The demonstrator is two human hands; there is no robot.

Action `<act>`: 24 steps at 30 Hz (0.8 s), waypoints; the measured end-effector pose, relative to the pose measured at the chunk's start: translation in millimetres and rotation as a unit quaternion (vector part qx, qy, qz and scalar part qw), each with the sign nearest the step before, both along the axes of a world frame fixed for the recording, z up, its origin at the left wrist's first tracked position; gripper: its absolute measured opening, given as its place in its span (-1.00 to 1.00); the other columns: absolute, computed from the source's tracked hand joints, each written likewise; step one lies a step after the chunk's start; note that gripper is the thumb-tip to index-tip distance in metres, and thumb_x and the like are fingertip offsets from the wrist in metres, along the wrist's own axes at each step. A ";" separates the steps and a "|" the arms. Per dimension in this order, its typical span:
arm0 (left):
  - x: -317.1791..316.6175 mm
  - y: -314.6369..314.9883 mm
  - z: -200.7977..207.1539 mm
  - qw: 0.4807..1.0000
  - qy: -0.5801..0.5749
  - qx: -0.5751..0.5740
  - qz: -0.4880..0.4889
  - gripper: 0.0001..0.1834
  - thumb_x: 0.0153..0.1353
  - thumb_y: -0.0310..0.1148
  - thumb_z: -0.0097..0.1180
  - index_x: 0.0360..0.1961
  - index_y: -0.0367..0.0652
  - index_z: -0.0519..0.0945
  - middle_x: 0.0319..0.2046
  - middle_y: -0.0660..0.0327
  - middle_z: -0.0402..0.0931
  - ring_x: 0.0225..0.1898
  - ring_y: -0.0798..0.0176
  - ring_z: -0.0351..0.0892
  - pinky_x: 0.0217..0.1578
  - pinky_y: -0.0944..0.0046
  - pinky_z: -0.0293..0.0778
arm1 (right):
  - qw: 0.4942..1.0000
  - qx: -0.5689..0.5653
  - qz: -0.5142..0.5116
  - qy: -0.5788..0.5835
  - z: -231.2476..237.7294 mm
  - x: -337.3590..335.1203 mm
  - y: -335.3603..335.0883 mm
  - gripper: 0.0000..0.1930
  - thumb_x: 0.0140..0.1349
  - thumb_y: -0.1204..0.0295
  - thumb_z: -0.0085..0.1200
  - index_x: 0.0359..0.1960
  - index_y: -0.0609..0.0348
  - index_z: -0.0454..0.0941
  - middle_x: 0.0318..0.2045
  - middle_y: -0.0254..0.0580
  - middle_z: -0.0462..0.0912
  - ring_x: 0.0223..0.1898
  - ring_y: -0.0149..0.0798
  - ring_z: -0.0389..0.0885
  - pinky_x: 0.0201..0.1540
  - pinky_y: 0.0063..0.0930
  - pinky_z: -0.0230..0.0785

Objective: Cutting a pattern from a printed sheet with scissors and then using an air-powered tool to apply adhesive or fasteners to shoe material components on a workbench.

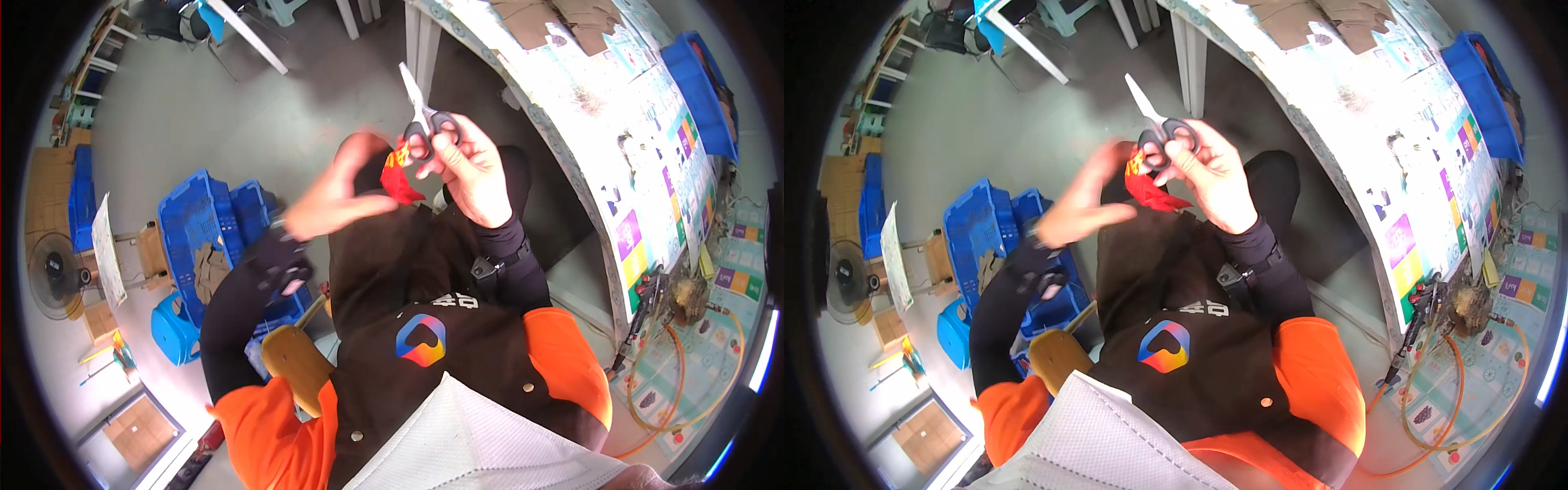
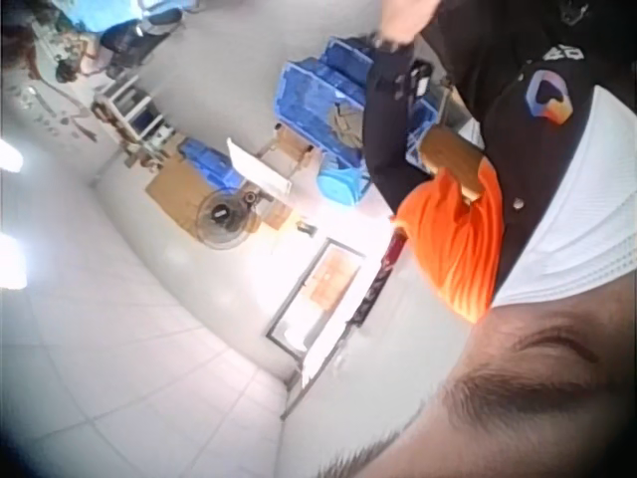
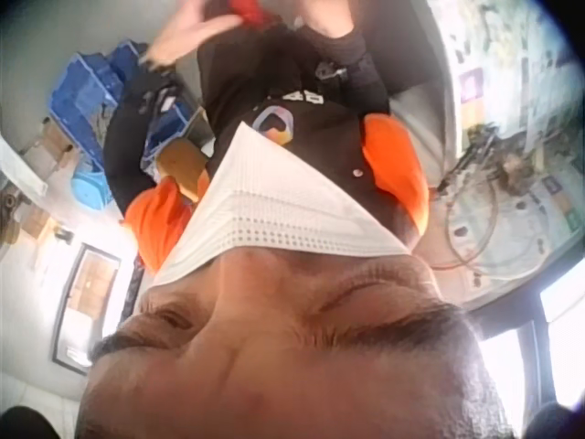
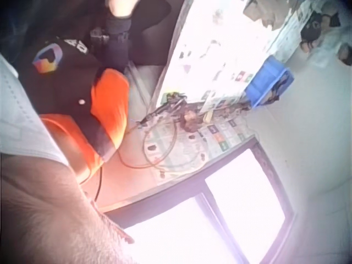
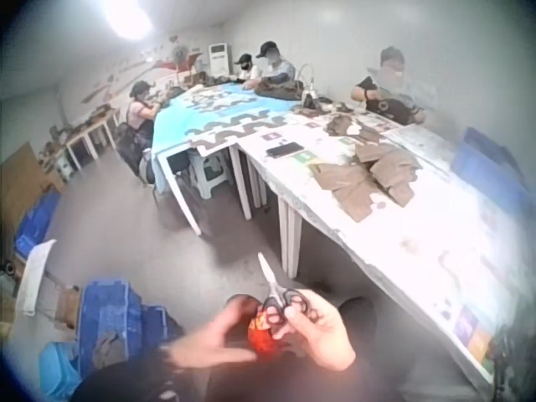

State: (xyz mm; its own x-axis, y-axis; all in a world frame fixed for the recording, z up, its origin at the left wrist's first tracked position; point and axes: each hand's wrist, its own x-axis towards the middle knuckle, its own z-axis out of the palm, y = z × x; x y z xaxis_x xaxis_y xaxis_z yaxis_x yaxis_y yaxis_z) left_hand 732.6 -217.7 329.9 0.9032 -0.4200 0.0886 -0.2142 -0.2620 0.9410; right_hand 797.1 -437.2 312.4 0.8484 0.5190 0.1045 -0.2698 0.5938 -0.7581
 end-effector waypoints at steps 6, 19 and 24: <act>20.6 -27.6 25.1 0.981 0.019 0.192 0.005 -0.80 0.32 -0.31 0.17 -0.23 -0.24 0.54 -0.48 0.30 0.51 -0.39 0.42 0.49 -0.26 0.31 0.44 | 0.602 -0.590 -0.253 -0.475 -11.6 42.5 -53.5 -0.76 0.10 0.62 0.16 -0.17 0.14 0.66 -0.32 -0.10 0.67 -0.25 -0.05 0.66 -0.17 -0.32 0.52; 15.9 -29.5 8.3 0.924 -0.158 0.348 0.019 -0.76 0.35 -0.26 0.02 -0.36 -0.23 0.48 -0.43 0.02 0.55 -0.35 -0.15 0.56 -0.37 0.00 0.46 | 0.632 -0.538 -0.046 -0.556 -48.8 34.4 -21.4 -0.73 0.04 0.36 0.22 -0.18 0.10 0.63 -0.41 -0.08 0.67 -0.35 0.00 0.64 -0.33 -0.24 0.48; 43.5 34.7 -29.5 0.991 -0.005 0.107 0.074 -0.77 0.41 -0.32 -0.06 -0.22 -0.23 0.60 -0.53 0.26 0.45 -0.55 0.27 0.47 -0.48 0.25 0.39 | 0.924 -0.207 0.276 -0.162 -41.2 9.4 -14.7 -0.81 0.33 0.47 0.12 -0.06 0.24 0.56 -0.33 -0.25 0.68 -0.29 -0.37 0.70 -0.32 -0.54 0.51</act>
